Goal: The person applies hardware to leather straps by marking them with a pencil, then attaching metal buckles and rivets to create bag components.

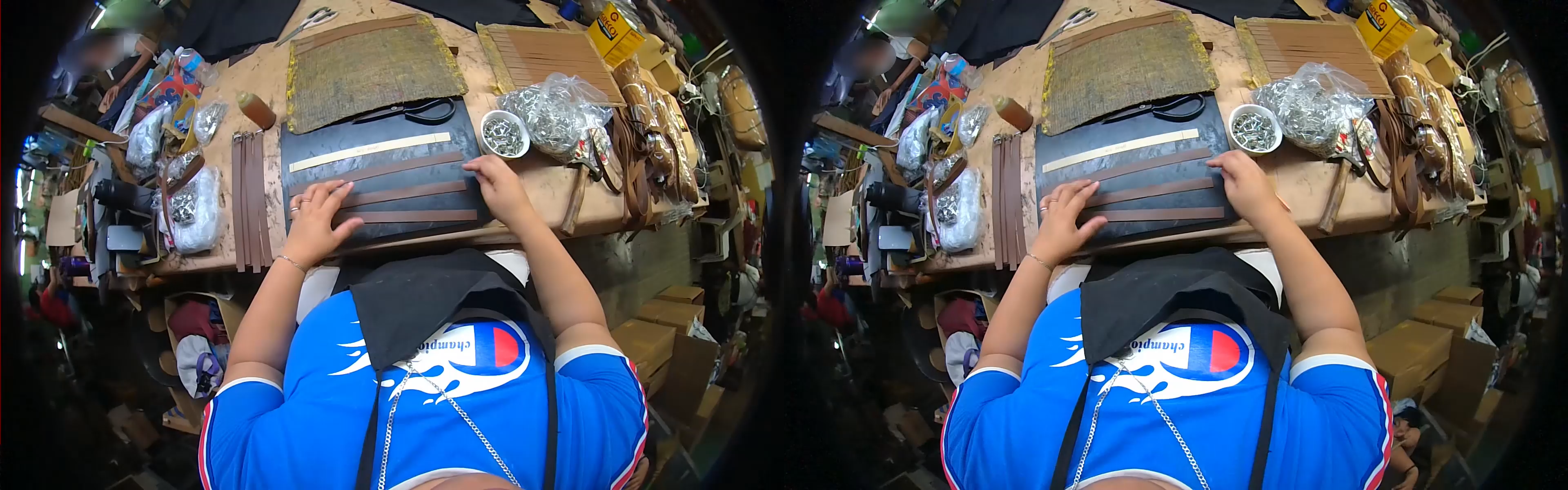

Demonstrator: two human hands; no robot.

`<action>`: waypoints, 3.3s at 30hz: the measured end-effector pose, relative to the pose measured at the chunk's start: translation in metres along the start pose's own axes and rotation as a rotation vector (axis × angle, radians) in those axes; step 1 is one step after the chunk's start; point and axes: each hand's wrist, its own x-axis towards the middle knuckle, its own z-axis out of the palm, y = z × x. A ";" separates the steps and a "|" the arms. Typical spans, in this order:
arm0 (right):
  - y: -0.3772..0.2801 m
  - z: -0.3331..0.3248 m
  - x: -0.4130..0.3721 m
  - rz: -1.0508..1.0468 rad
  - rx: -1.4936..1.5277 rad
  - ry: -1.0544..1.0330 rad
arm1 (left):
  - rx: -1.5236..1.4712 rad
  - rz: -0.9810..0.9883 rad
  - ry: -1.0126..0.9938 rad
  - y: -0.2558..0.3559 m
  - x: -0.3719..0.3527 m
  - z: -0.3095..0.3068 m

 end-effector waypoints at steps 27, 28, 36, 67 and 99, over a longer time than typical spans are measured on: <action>-0.007 0.042 0.007 0.054 -0.519 0.003 | 0.234 -0.301 0.100 -0.012 0.013 0.029; -0.008 0.041 0.007 0.060 -0.519 -0.005 | 0.232 -0.308 0.094 -0.011 0.013 0.028; -0.009 0.038 0.007 0.064 -0.486 -0.024 | 0.230 -0.326 0.043 -0.008 0.016 0.023; -0.007 -0.063 -0.032 0.275 -0.297 0.019 | -0.013 0.135 0.075 0.055 0.119 0.061; 0.022 0.065 0.098 0.007 0.219 0.271 | 0.084 0.131 0.034 0.056 0.131 0.066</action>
